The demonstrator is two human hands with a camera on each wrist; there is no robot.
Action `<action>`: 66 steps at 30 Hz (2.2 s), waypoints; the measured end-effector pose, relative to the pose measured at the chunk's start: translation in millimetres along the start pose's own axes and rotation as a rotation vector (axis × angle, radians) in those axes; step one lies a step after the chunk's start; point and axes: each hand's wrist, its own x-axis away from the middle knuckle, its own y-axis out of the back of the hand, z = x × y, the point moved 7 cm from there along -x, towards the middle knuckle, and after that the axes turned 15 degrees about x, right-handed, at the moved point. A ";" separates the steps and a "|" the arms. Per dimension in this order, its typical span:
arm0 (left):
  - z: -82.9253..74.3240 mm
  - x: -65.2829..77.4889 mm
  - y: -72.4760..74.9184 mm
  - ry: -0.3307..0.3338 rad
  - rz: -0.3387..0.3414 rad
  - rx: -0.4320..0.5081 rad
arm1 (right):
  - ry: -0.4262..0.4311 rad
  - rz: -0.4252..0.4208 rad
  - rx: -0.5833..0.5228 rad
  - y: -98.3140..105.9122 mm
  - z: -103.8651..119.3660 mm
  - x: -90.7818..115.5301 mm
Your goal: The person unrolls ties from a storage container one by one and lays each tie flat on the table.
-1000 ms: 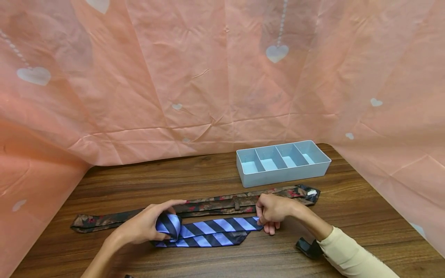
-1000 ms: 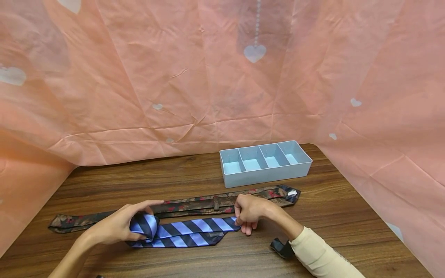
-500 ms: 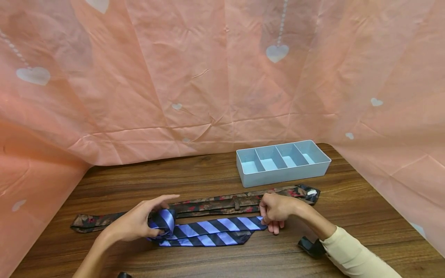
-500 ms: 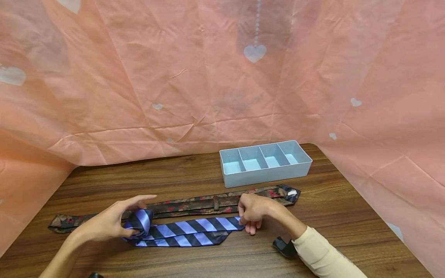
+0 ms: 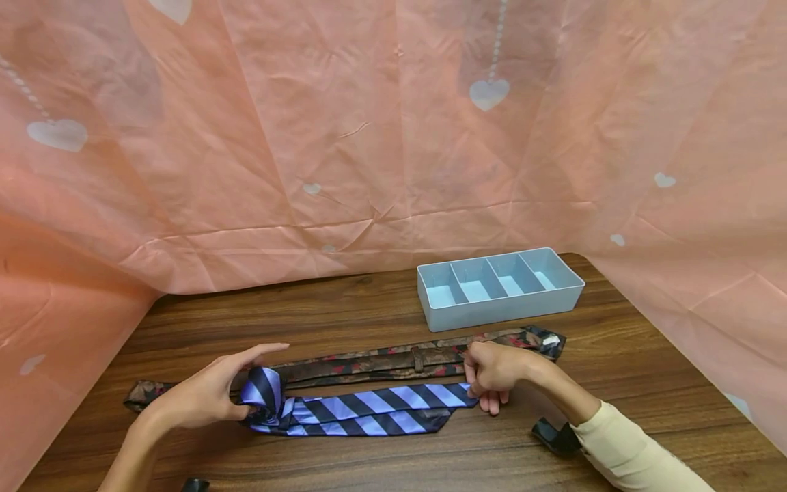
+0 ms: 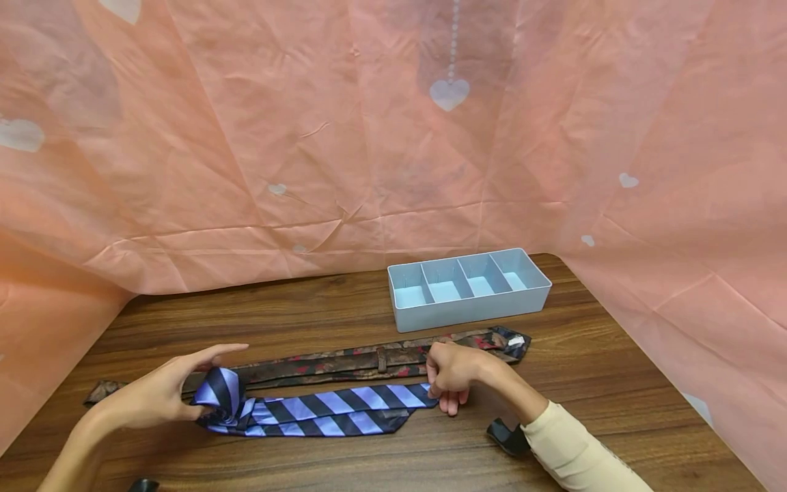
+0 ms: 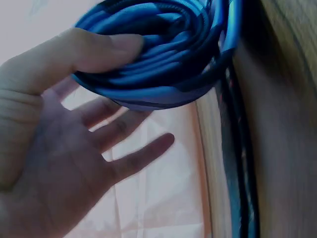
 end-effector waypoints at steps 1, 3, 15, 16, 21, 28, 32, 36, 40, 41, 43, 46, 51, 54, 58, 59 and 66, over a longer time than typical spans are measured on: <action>1.7 1.1 0.9 0.006 0.004 -0.005 | 0.001 0.000 0.000 0.0 0.0 0.0; 6.2 2.5 2.0 0.022 0.010 -0.033 | 0.001 0.000 0.002 0.1 -0.3 -0.2; 38.3 4.5 -2.6 0.243 0.024 -0.116 | -0.007 0.006 0.000 -0.9 -0.8 -0.8; 38.0 5.1 -1.5 0.237 0.020 -0.114 | -0.007 0.006 -0.001 -1.0 -0.9 -0.9; 36.3 7.1 0.4 0.215 0.009 -0.110 | -0.013 0.007 -0.004 -1.0 -1.5 -1.6; 26.0 4.9 3.6 0.140 -0.036 -0.134 | 0.082 0.052 -0.046 7.6 -2.5 4.2; 8.0 3.6 6.4 0.037 -0.074 -0.111 | 0.153 0.087 -0.090 24.1 -8.5 17.6; -12.9 -2.0 2.3 -0.046 -0.121 -0.072 | 0.189 0.106 -0.135 40.9 -22.5 34.6; -29.2 -11.7 -10.2 -0.115 -0.166 -0.007 | 0.209 0.127 -0.172 54.5 -42.5 50.6; -32.4 -14.2 -13.6 -0.130 -0.175 0.014 | 0.207 0.130 -0.180 57.3 -48.8 54.1; -38.0 -19.1 -20.8 -0.148 -0.192 0.060 | 0.200 0.140 -0.205 62.1 -62.0 61.1; -43.5 -27.3 -32.2 -0.146 -0.211 0.093 | 0.178 0.148 -0.241 67.4 -81.9 70.0; -46.7 -40.2 -52.5 -0.136 -0.221 0.051 | 0.110 0.153 -0.264 68.3 -107.2 76.4; -47.4 -45.3 -61.1 -0.151 -0.220 0.001 | 0.010 0.139 -0.230 65.1 -117.6 74.4; -46.4 -49.6 -68.9 -0.137 -0.180 -0.042 | -0.145 0.107 -0.138 59.3 -125.2 68.7; -45.5 -50.5 -70.8 -0.128 -0.163 -0.049 | -0.180 0.101 -0.118 57.7 -126.3 67.5; -32.7 -53.5 -79.7 -0.050 -0.050 -0.057 | -0.285 0.091 -0.062 50.9 -128.3 64.9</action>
